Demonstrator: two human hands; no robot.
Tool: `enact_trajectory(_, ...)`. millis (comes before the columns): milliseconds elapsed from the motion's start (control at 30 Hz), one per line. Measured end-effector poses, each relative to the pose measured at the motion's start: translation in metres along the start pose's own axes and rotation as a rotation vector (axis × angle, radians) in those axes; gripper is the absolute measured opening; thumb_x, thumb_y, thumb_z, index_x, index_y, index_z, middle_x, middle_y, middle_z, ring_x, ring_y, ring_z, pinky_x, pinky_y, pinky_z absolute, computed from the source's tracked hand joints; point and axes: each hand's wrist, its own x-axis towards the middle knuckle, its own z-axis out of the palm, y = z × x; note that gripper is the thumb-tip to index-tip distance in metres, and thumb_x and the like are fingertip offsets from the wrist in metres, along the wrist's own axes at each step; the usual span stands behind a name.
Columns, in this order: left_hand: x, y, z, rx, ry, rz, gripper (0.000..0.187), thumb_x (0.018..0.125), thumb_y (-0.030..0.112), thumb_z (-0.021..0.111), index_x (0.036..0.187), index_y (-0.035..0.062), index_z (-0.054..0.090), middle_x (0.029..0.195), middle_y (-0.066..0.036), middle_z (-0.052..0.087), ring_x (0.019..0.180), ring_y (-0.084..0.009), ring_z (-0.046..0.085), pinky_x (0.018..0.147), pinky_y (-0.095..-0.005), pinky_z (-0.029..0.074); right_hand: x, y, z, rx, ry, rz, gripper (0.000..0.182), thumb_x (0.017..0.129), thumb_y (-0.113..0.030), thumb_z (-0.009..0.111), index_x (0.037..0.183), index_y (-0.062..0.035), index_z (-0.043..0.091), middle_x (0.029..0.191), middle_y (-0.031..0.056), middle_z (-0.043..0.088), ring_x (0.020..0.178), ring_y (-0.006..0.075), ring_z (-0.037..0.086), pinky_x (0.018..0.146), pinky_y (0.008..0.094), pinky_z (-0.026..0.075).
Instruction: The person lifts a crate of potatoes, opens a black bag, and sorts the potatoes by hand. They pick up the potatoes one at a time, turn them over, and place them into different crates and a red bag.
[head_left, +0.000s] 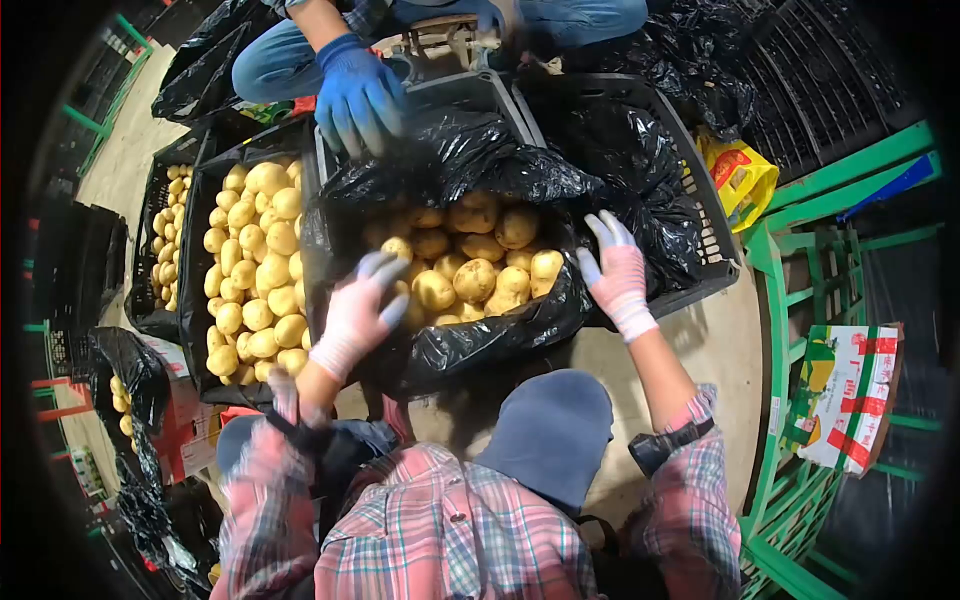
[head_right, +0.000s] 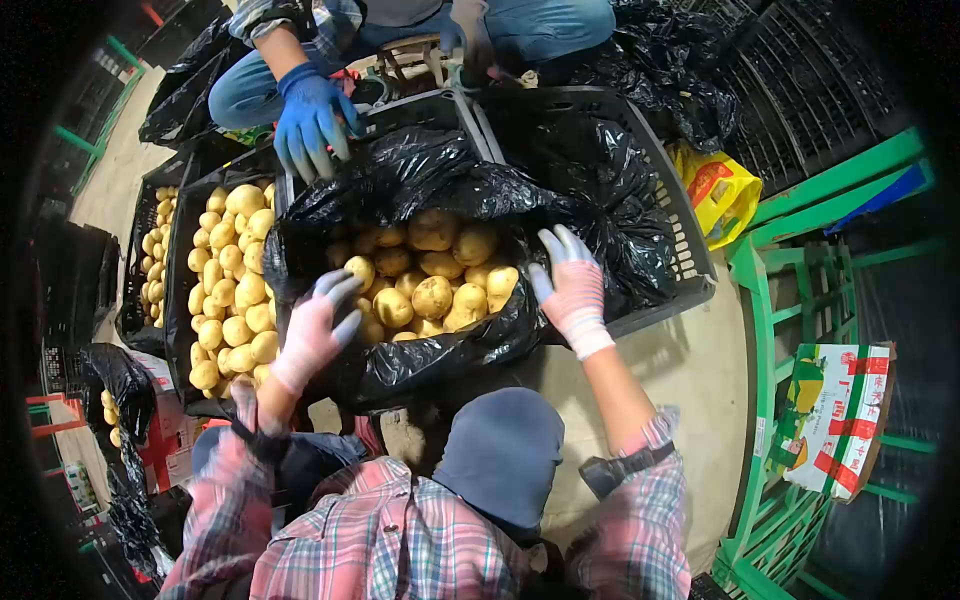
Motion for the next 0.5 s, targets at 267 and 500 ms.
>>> enact_trajectory(267,0.114,-0.162,-0.051,0.152,0.138,-0.338,0.037,0.082,0.026,0.060,0.115,0.0083,0.061,0.105,-0.017,0.065,0.099,-0.0321,0.062,0.088,-0.0386,0.048,-0.047,0.035,0.016,0.122,-0.050,0.171,0.044,0.087,-0.019,0.059,0.125,-0.0006,0.050,0.124,0.0198,0.053,0.114,0.0358,0.051,0.101,0.0399,0.038)
enact_trajectory(500,0.053,-0.038,-0.037,-0.030,0.322,-0.047,0.041,0.080,0.026,0.061,0.115,0.0050,0.061,0.100,-0.015,0.065,0.096,-0.0318,0.061,0.087,-0.0362,0.046,-0.046,0.026,0.007,0.132,0.160,-0.013,0.052,0.082,-0.023,0.062,0.128,-0.0015,0.049,0.127,0.0211,0.051,0.116,0.0377,0.048,0.101,0.0438,0.037)
